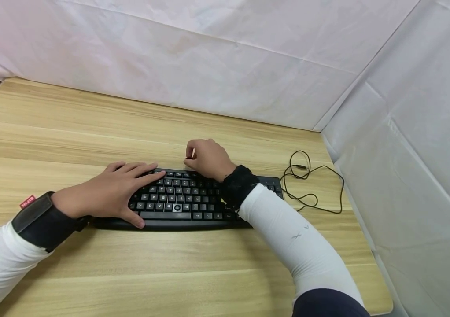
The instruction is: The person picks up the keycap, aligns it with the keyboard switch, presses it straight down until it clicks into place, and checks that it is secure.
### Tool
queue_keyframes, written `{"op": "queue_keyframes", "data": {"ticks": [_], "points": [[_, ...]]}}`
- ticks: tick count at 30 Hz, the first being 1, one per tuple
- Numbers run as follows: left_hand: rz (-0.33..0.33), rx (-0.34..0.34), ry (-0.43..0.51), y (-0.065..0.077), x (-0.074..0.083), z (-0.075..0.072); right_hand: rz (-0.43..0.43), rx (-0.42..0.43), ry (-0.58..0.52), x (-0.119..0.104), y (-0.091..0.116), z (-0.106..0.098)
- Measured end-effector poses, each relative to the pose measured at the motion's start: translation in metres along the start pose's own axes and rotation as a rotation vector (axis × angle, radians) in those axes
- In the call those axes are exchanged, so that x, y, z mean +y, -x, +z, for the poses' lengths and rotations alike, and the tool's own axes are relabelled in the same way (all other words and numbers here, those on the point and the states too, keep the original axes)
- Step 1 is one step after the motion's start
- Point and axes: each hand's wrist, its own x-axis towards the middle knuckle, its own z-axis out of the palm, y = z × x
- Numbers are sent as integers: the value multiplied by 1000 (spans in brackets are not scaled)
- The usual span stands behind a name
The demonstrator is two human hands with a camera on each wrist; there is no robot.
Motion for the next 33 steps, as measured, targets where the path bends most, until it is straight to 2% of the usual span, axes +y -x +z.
{"op": "queue_keyframes", "data": {"ticks": [8,17,22,27,33], "points": [[-9,3,-5,1,-3,-1,-78,71,-105,-5,23,-1],[-7,1,-11,1,-6,1,-196,33,-231,-14,48,14],[-9,5,-12,0,-6,1,-221,38,-195,-16,57,22],[-10,7,-14,0,-7,0,-253,71,-115,-15,61,27],[-15,9,-9,0,-8,0,-233,106,-32,-14,66,30]]}}
